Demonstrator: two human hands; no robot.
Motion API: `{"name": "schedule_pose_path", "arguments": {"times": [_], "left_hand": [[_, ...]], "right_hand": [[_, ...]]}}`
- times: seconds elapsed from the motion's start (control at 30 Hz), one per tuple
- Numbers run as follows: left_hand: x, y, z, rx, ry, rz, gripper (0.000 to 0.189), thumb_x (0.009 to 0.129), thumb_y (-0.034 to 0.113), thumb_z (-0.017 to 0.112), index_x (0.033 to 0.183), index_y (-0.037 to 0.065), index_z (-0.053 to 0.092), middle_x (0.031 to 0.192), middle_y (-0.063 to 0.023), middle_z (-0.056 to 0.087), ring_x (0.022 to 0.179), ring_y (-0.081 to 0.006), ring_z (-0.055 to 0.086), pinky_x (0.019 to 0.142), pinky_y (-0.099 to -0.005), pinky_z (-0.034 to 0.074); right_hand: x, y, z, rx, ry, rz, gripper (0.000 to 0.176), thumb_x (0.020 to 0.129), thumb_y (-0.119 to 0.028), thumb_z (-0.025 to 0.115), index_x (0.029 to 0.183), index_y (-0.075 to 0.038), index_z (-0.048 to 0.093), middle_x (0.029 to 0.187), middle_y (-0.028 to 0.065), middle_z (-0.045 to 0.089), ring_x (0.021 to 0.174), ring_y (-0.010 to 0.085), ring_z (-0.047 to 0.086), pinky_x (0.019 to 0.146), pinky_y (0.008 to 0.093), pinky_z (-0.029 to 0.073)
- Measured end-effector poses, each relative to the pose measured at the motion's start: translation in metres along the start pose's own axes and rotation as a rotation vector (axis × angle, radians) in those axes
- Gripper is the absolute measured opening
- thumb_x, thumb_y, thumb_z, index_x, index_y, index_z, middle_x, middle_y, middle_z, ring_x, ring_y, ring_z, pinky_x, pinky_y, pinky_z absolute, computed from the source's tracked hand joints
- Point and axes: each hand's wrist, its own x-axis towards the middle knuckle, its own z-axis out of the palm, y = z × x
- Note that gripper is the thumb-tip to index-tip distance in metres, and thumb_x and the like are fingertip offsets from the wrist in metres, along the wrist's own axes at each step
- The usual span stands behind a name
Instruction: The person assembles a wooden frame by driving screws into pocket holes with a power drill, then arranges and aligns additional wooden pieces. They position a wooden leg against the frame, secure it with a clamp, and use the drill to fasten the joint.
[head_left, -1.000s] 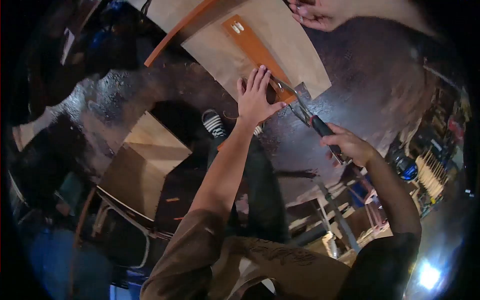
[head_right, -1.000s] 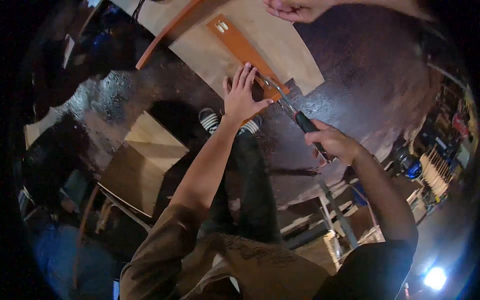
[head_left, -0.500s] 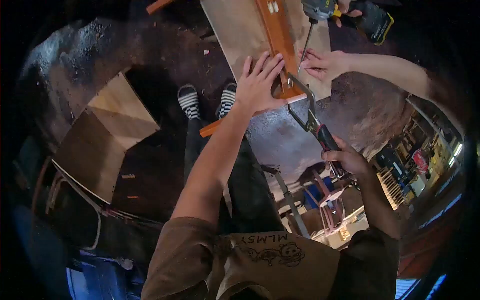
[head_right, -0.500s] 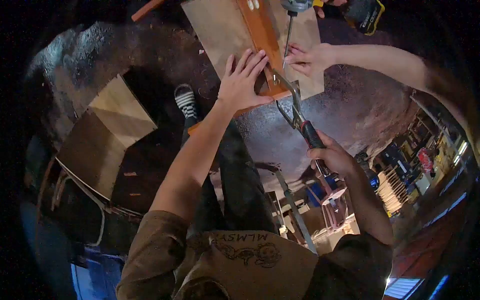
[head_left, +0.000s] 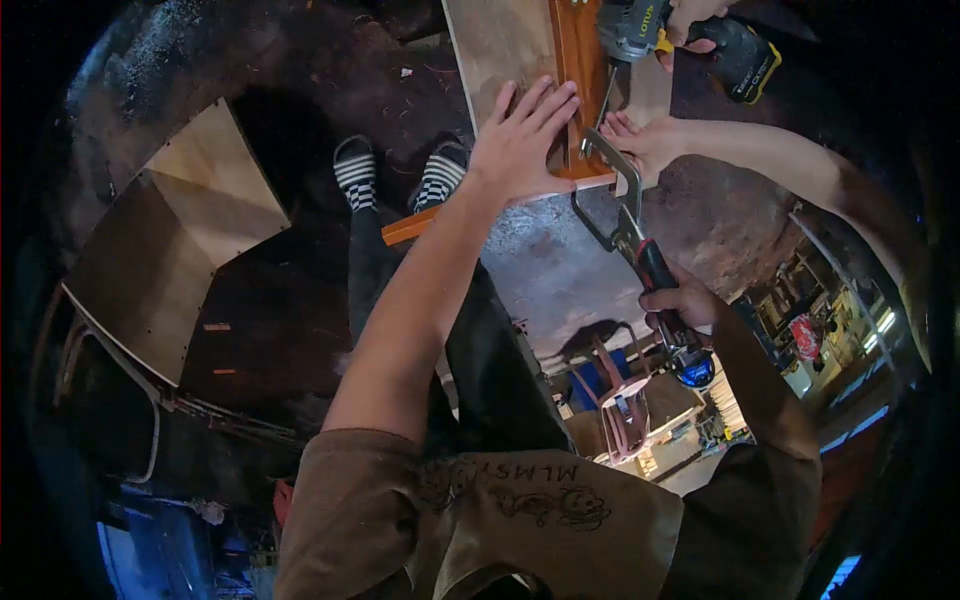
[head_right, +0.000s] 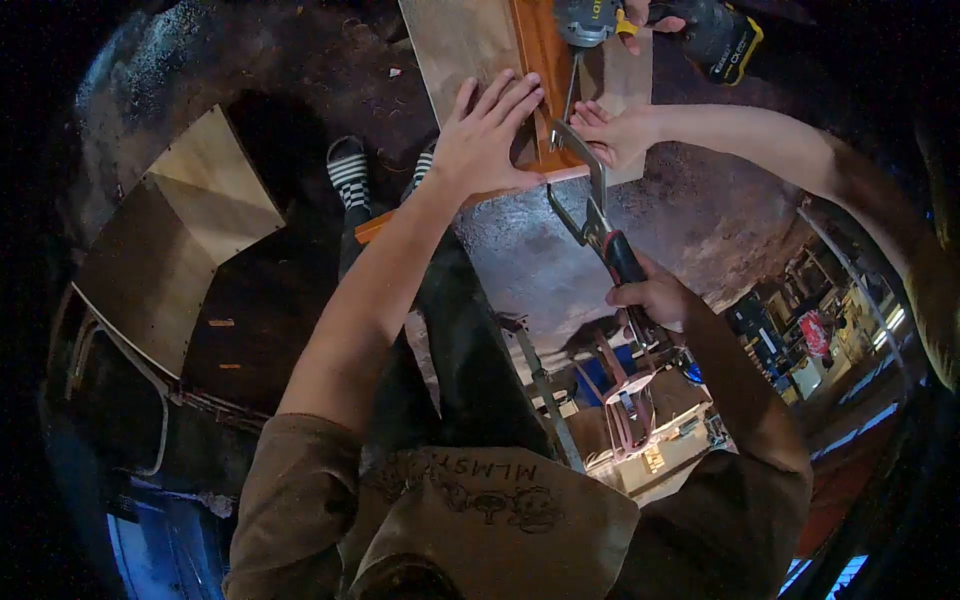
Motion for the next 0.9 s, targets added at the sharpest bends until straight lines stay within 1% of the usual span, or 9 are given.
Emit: {"name": "schedule_pose_path", "arguments": {"times": [0.03, 0.17, 0.23, 0.3, 0.5, 0.57, 0.67, 0.73, 0.9], "left_hand": [[0.000, 0.001, 0.000, 0.003, 0.004, -0.006, 0.113, 0.061, 0.071, 0.074, 0.153, 0.016, 0.039, 0.162, 0.0004, 0.032, 0.151, -0.0213, 0.026, 0.121, -0.0535, 0.014], [0.001, 0.001, -0.001, -0.028, 0.013, -0.012, 0.113, 0.061, 0.071, 0.074, 0.153, 0.016, 0.039, 0.162, 0.0008, 0.031, 0.151, -0.0207, 0.024, 0.121, -0.0541, 0.013], [0.000, 0.001, 0.000, -0.010, 0.008, -0.012, 0.113, 0.061, 0.071, 0.074, 0.154, 0.016, 0.038, 0.162, 0.0010, 0.031, 0.151, -0.0205, 0.025, 0.121, -0.0542, 0.013], [-0.001, 0.001, 0.000, 0.011, -0.002, -0.014, 0.114, 0.061, 0.071, 0.074, 0.154, 0.016, 0.038, 0.162, 0.0013, 0.031, 0.151, -0.0203, 0.025, 0.122, -0.0543, 0.013], [-0.001, 0.002, 0.001, -0.001, -0.012, -0.001, 0.107, 0.067, 0.074, 0.068, 0.152, 0.014, 0.042, 0.162, 0.0014, 0.032, 0.149, -0.0200, 0.027, 0.121, -0.0586, 0.012], [-0.002, 0.000, 0.000, 0.051, -0.053, 0.046, 0.104, 0.070, 0.075, 0.065, 0.150, 0.013, 0.044, 0.161, 0.0012, 0.034, 0.148, -0.0201, 0.030, 0.120, -0.0610, 0.012], [-0.004, -0.005, -0.001, 0.054, -0.021, 0.092, 0.103, 0.070, 0.075, 0.065, 0.149, 0.013, 0.045, 0.160, 0.0013, 0.036, 0.147, -0.0206, 0.032, 0.120, -0.0612, 0.013], [-0.003, -0.005, -0.002, 0.051, -0.024, 0.090, 0.103, 0.070, 0.075, 0.065, 0.149, 0.013, 0.045, 0.160, 0.0014, 0.036, 0.147, -0.0210, 0.032, 0.120, -0.0611, 0.013], [-0.003, -0.005, -0.002, 0.052, -0.039, 0.076, 0.101, 0.070, 0.073, 0.066, 0.149, 0.013, 0.045, 0.160, 0.0014, 0.036, 0.147, -0.0221, 0.032, 0.121, -0.0606, 0.013]], "right_hand": [[0.000, 0.001, -0.002, 0.001, -0.042, -0.014, 0.065, 0.080, 0.001, 0.066, 0.138, -0.011, 0.040, 0.086, 0.0086, 0.057, 0.068, 0.0191, 0.062, 0.056, 0.0335, 0.050], [0.012, 0.017, -0.016, 0.043, -0.090, -0.051, 0.064, 0.077, 0.003, 0.065, 0.134, -0.011, 0.040, 0.082, 0.0083, 0.056, 0.065, 0.0197, 0.060, 0.056, 0.0336, 0.049], [0.019, 0.022, -0.020, 0.098, -0.154, -0.084, 0.067, 0.075, 0.004, 0.064, 0.137, -0.012, 0.043, 0.082, 0.0085, 0.059, 0.064, 0.0200, 0.060, 0.053, 0.0376, 0.052], [0.020, 0.023, -0.022, 0.096, -0.147, -0.064, 0.068, 0.075, 0.004, 0.064, 0.137, -0.012, 0.042, 0.083, 0.0090, 0.059, 0.063, 0.0202, 0.059, 0.053, 0.0377, 0.052], [0.019, 0.025, -0.021, 0.087, -0.116, -0.045, 0.071, 0.075, 0.004, 0.064, 0.139, -0.014, 0.039, 0.082, 0.0094, 0.059, 0.061, 0.0203, 0.058, 0.052, 0.0380, 0.053], [0.018, 0.022, -0.019, 0.107, -0.113, -0.033, 0.072, 0.075, 0.004, 0.064, 0.139, -0.014, 0.038, 0.082, 0.0092, 0.059, 0.061, 0.0202, 0.059, 0.051, 0.0380, 0.053], [0.015, 0.017, -0.016, 0.056, -0.119, -0.033, 0.072, 0.075, 0.004, 0.064, 0.139, -0.014, 0.038, 0.081, 0.0086, 0.058, 0.061, 0.0195, 0.059, 0.051, 0.0384, 0.052], [0.007, 0.006, -0.007, 0.032, -0.092, -0.029, 0.055, 0.072, 0.003, 0.066, 0.119, -0.011, 0.041, 0.077, 0.0082, 0.054, 0.062, 0.0204, 0.057, 0.055, 0.0357, 0.048], [0.010, 0.010, -0.010, 0.063, -0.092, -0.019, 0.057, 0.071, 0.005, 0.065, 0.119, -0.012, 0.040, 0.076, 0.0074, 0.052, 0.061, 0.0211, 0.058, 0.053, 0.0384, 0.052]]}}
